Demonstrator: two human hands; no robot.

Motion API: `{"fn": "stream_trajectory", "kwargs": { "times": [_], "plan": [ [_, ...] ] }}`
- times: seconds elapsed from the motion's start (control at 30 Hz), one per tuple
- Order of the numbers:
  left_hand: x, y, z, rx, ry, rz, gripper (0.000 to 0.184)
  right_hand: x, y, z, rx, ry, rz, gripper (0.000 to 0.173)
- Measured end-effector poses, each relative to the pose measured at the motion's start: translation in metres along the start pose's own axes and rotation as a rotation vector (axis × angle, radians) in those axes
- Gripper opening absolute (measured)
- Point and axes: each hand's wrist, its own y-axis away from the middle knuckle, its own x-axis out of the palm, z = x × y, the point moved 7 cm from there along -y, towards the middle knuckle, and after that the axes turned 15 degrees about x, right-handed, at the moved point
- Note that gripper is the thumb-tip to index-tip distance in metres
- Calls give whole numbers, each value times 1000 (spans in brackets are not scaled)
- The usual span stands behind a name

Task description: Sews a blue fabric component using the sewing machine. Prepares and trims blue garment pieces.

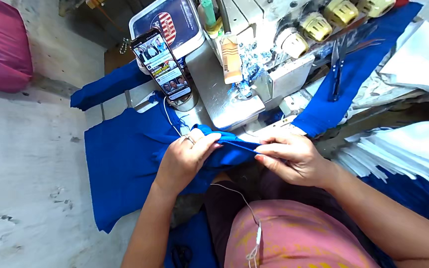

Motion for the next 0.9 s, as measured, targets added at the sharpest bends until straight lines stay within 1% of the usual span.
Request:
{"fn": "stream_trajectory", "kwargs": {
  "times": [0.2,0.37,0.5,0.57,0.6,0.67,0.7,0.73,0.77,0.8,0.87,0.9],
  "plan": [
    [4,-3,17,-132,296,67,17,2,-1,-6,62,-67,-7,25],
    [13,-4,33,-223,606,64,10,-1,-5,-7,119,-151,-107,11],
    [20,2,44,-313,766,76,5,0,-8,-8,145,-111,-143,12],
    [23,4,48,-332,737,90,5,0,-9,-7,140,-84,-148,13],
    [22,4,48,-337,652,105,6,0,-11,-7,140,-62,-148,12],
    [18,2,42,-339,314,152,14,2,-13,-5,137,-9,-148,11],
    [15,-2,34,-350,159,145,18,2,-14,-4,136,14,-148,11],
    [12,-8,24,-361,62,115,22,3,-15,-3,132,32,-145,11],
    [10,-14,12,-369,21,81,28,3,-16,-1,125,49,-144,11],
    [12,-19,2,-361,32,44,35,3,-18,2,113,65,-140,11],
    [25,-22,-12,-317,176,3,37,3,-20,8,94,82,-130,11],
    [31,-22,-14,-293,228,-10,34,4,-21,11,83,83,-126,11]
  ]
}}
